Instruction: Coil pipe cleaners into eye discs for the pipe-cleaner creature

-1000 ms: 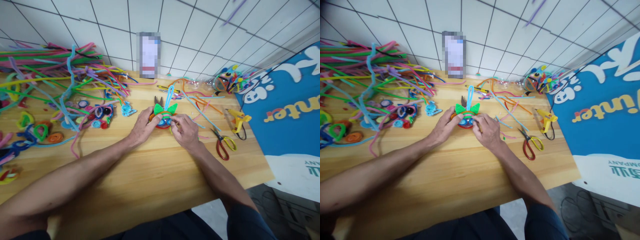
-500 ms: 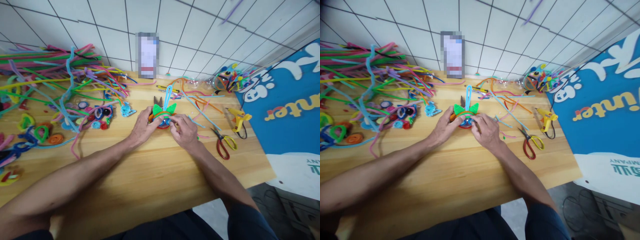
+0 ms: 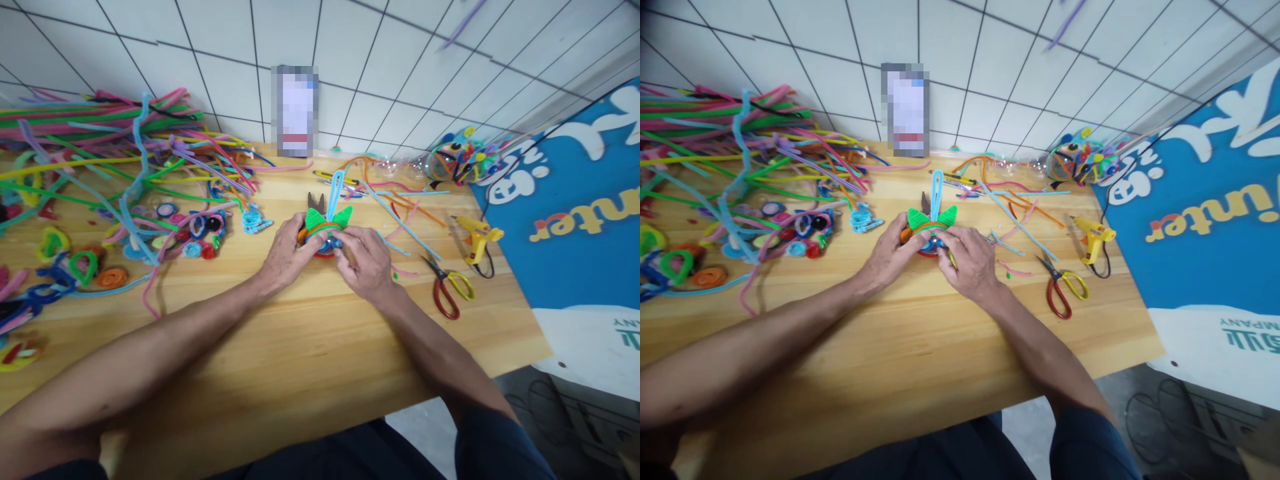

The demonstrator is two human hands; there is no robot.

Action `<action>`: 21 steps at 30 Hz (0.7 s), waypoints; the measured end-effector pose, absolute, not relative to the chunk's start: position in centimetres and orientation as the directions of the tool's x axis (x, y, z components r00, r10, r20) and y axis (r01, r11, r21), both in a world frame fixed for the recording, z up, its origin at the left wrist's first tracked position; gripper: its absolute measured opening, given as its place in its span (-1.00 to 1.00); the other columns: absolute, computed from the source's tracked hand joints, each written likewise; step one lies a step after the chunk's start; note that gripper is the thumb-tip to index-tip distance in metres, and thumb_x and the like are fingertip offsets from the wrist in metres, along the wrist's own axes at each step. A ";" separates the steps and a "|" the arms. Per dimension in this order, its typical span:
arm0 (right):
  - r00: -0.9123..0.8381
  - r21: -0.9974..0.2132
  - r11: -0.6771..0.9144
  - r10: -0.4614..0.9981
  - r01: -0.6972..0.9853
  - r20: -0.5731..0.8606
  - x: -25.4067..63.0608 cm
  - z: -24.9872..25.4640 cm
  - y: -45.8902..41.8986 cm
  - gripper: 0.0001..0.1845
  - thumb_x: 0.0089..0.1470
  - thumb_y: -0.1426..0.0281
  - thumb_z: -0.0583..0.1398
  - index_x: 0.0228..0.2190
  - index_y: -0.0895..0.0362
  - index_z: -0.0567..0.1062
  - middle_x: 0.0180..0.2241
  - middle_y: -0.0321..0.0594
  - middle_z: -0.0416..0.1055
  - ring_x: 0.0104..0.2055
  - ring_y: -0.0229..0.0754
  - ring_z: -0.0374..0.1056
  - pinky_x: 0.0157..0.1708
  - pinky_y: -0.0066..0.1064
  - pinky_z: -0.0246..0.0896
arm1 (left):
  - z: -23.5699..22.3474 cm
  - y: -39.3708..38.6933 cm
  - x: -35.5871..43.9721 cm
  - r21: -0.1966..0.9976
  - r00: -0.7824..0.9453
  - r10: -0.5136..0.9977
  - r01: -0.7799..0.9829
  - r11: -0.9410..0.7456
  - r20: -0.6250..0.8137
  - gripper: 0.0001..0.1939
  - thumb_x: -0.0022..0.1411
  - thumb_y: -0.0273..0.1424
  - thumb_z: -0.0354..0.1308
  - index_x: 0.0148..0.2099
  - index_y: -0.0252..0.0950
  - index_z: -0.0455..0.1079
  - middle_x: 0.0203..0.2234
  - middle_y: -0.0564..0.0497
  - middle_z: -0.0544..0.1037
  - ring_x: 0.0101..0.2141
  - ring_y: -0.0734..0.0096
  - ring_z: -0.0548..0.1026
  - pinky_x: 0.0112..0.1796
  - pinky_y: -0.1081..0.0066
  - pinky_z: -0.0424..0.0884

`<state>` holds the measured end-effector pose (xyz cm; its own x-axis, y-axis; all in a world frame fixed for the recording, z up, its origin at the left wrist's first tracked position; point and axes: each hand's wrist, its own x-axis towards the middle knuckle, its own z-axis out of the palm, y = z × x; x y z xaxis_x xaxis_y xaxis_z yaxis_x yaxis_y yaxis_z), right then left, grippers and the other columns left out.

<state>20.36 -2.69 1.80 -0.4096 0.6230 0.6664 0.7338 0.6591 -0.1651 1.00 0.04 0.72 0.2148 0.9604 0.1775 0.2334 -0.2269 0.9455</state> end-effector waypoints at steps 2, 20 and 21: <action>-0.411 -0.161 0.662 0.618 0.732 0.670 20.3 1.8 -2.7 -0.58 0.21 0.50 0.20 0.09 0.08 0.47 -0.11 -0.05 0.54 -0.08 -0.02 0.48 -0.09 -0.15 0.44 | 0.7 0.0 1.0 0.945 0.209 0.960 0.231 -0.234 0.186 -0.80 0.37 -0.19 0.10 -0.16 -0.21 0.29 -0.28 0.01 0.45 -0.21 0.26 0.39 -0.15 0.25 0.34; -0.397 -0.158 0.678 0.585 0.718 0.707 20.0 1.7 -2.7 -0.62 0.19 0.51 0.23 0.04 0.10 0.47 -0.11 -0.04 0.53 -0.08 -0.02 0.48 -0.08 -0.16 0.45 | 0.3 0.2 1.1 0.938 0.194 0.957 0.232 -0.259 0.216 -0.82 0.36 -0.23 0.12 -0.20 -0.22 0.28 -0.34 0.05 0.40 -0.28 0.32 0.35 -0.22 0.30 0.31; -0.391 -0.166 0.679 0.586 0.716 0.710 20.0 1.7 -2.7 -0.62 0.19 0.51 0.23 0.04 0.09 0.47 -0.11 -0.04 0.52 -0.07 -0.02 0.48 -0.08 -0.16 0.45 | 0.3 0.2 1.0 0.938 0.194 0.957 0.232 -0.258 0.216 -0.82 0.37 -0.22 0.12 -0.20 -0.22 0.29 -0.34 0.04 0.40 -0.28 0.32 0.35 -0.22 0.30 0.31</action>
<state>20.04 -2.73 1.71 -0.3907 0.5860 0.7099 0.7155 0.6785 -0.1663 1.03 0.22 0.27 0.1935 0.9570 0.2159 0.2323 -0.2585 0.9377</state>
